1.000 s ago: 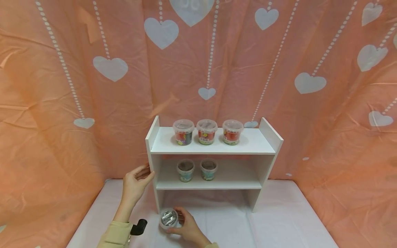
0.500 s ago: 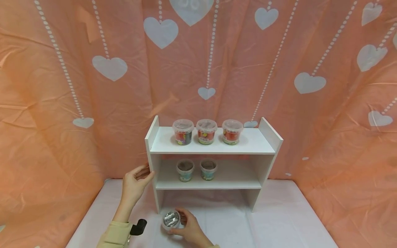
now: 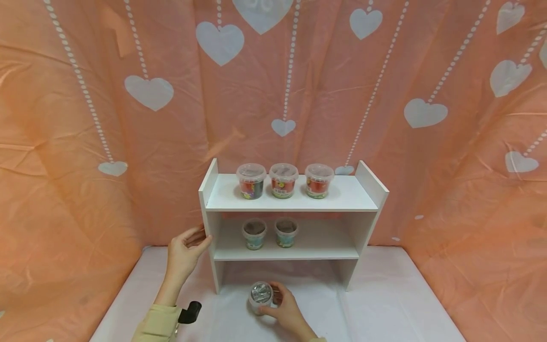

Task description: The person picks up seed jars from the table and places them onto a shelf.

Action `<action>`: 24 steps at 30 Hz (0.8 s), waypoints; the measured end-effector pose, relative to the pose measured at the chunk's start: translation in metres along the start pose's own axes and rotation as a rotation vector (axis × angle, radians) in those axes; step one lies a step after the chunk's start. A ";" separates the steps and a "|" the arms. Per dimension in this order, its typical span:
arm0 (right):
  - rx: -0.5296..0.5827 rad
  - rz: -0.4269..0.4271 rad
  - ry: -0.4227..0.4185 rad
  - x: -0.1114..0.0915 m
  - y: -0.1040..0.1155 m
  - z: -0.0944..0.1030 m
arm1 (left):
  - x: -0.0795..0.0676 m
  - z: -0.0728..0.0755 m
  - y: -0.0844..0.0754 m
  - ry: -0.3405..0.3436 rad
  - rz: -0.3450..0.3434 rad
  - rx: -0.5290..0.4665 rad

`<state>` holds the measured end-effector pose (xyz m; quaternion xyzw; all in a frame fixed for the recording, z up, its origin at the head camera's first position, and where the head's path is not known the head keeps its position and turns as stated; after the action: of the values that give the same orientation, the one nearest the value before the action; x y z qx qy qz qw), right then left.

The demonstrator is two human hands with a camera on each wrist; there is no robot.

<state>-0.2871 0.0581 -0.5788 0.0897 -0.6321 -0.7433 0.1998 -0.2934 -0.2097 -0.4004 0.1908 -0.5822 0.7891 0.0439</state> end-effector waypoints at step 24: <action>-0.045 0.039 -0.175 -0.034 0.031 0.081 | 0.000 -0.001 -0.001 0.006 -0.004 0.011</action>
<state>-0.2822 0.1410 -0.5375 0.0073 -0.6319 -0.7583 0.1602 -0.2932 -0.2090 -0.4001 0.1897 -0.5772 0.7929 0.0462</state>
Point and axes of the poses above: each hand's wrist, its own x-axis towards the middle knuckle, its own z-axis out of the back of the hand, y = z × x, the point moved 5 cm from there along x, towards the middle knuckle, and after that the axes turned 6 degrees about y, right-handed, at the moved point
